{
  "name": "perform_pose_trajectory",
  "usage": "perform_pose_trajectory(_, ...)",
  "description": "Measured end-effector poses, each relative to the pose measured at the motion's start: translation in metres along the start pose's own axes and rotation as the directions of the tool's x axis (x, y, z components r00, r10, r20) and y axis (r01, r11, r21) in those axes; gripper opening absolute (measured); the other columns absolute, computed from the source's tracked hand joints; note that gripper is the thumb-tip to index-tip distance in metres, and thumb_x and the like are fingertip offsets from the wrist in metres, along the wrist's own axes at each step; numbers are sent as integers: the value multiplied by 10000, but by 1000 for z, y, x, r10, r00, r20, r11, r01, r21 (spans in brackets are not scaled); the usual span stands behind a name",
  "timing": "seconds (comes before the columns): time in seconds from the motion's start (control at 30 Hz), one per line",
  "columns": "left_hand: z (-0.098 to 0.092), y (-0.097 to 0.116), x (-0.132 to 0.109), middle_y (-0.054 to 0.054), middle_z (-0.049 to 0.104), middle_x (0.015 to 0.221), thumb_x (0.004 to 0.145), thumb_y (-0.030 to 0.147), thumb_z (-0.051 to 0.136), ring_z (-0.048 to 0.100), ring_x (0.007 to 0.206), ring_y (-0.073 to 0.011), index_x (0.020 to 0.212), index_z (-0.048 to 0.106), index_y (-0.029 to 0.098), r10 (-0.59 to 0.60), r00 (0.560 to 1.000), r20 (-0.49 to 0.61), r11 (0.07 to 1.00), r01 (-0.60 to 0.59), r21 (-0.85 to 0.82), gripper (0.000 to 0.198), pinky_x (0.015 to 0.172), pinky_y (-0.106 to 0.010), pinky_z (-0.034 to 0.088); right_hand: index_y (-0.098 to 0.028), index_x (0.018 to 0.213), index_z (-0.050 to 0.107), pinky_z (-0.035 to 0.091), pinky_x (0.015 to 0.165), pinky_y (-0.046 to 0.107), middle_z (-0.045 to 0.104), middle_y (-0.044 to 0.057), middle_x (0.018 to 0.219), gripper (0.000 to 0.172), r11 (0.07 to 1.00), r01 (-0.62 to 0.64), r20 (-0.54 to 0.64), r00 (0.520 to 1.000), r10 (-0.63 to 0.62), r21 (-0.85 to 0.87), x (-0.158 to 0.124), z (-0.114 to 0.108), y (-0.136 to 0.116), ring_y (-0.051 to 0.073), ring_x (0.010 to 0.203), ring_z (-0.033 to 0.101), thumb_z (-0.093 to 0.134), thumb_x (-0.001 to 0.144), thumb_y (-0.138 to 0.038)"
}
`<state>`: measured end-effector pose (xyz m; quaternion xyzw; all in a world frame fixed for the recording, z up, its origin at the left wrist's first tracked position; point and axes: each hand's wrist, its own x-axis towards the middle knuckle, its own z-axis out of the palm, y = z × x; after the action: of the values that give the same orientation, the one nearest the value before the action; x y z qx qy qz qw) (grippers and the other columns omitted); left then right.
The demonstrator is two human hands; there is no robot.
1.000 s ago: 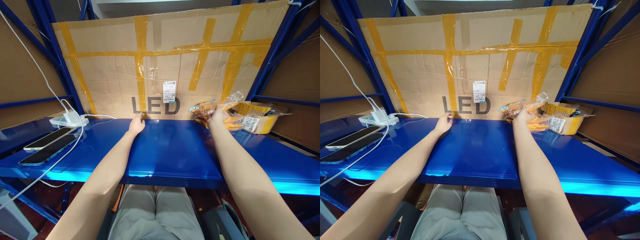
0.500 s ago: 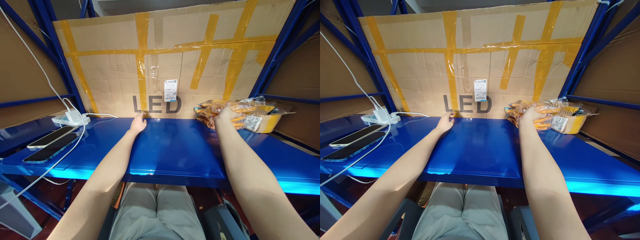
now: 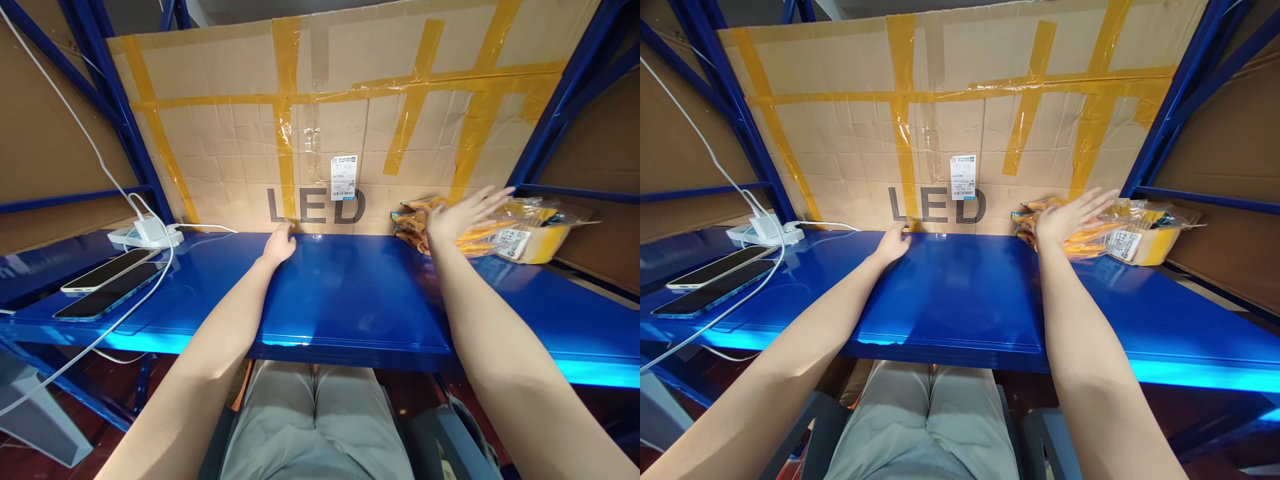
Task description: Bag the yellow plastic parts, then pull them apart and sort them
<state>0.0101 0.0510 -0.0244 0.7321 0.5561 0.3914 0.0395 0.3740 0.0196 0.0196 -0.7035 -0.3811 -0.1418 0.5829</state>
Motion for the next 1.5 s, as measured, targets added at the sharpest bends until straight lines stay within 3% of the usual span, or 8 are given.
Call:
perform_pose_trajectory(0.1,0,0,0,-117,586,1365,826,103,502,632,1131,-240,1248,596,152,3,1000,5,1000,-3,6,435,1038,-388,481,-98,1561,156,0,1099,752,-16,204,1647,694,945,327,108,939,-327,26,-8,0,-8,364,1515,-88,390,921,-228)
perform_pose_trajectory(0.23,3,-2,2,-102,685,1210,815,101,512,660,1053,-228,1121,673,152,-16,996,85,1000,16,6,350,998,-363,502,-135,1474,376,77,1156,686,198,161,1631,580,784,620,326,736,-594,29,-29,18,-20,317,1517,119,372,894,-145)
perform_pose_trajectory(0.43,5,2,-1,-87,746,1033,823,100,511,687,990,-213,1020,723,153,-45,965,257,998,32,58,294,954,-327,520,-100,1282,584,355,1128,477,418,175,1533,392,696,717,848,354,-394,24,-76,49,-24,288,1391,426,372,978,-229)
perform_pose_trajectory(0.5,2,7,-3,-91,742,1076,822,109,526,682,1027,-223,1068,716,163,-82,960,268,992,54,112,316,956,-329,519,-108,1237,614,417,1071,387,536,163,1433,400,687,726,905,303,-298,-17,-86,50,-27,261,1286,540,307,1006,-220)
perform_pose_trajectory(0.83,-25,27,-3,-146,687,1247,810,263,585,648,1149,-323,1201,667,170,-331,876,351,889,165,427,410,949,-396,518,-69,1255,574,439,983,319,623,197,1286,395,539,832,931,289,-223,-129,-96,33,-49,264,1217,591,279,1002,-138)
perform_pose_trajectory(1.1,-85,30,-66,-115,328,1602,931,463,418,320,1460,-320,1529,359,163,-350,868,352,765,48,642,672,1123,-458,374,-79,1226,570,455,914,302,657,184,1215,381,589,794,908,347,-235,-151,-98,22,-42,253,1149,627,270,1020,-194)
perform_pose_trajectory(1.33,-128,-11,-99,-68,-26,1666,953,535,280,-3,1527,-347,1599,144,208,-425,902,82,625,227,747,737,1139,-670,201,-87,1203,586,452,904,295,659,178,1222,372,612,775,899,369,-236,-157,-99,21,-42,248,1136,636,284,1017,-200)
perform_pose_trajectory(1.5,-144,-42,-101,-45,-100,1656,943,584,223,-53,1531,-313,1601,16,187,-462,877,-129,622,425,658,796,1096,-720,217,-103,1183,598,453,899,294,659,177,1227,361,627,763,896,377,-234,-158,-98,22,-41,249,1132,636,295,1015,-205)
